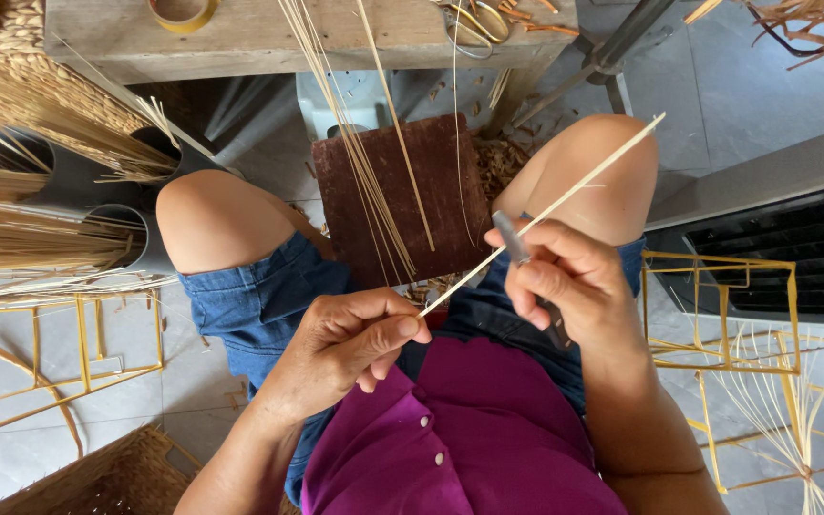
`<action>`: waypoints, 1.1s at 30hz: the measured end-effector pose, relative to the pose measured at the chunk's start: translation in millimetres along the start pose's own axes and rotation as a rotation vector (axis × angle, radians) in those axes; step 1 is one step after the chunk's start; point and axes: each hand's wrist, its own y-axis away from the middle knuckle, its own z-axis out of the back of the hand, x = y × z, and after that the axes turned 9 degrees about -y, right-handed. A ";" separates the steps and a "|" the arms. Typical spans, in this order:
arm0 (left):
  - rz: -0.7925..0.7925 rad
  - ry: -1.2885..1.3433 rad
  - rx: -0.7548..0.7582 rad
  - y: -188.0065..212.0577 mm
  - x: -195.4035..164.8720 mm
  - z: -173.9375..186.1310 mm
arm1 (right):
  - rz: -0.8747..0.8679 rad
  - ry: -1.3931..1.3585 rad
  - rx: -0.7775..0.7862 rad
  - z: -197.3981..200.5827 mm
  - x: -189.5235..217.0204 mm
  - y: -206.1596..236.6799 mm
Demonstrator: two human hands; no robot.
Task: The person sits on a low stool and uses a small knife to split and shave long bamboo strips into thin, even weaving strands, drawing the knife along each strip and setting finished strands with a growing bundle of processed strips on the work board.
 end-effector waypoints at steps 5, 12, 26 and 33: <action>-0.008 -0.003 -0.002 1.4 4.3 1.9 | 0.018 -0.020 -0.020 5.8 4.9 -6.1; 0.039 -0.109 -0.050 8.0 3.0 6.0 | 0.107 -0.093 -0.121 38.6 2.8 -4.6; 0.040 -0.178 -0.151 5.8 -0.6 4.6 | 0.156 0.157 -0.055 35.7 21.8 15.9; 0.085 -0.188 -0.123 10.6 -4.6 4.8 | 0.154 0.321 0.087 27.3 12.3 4.4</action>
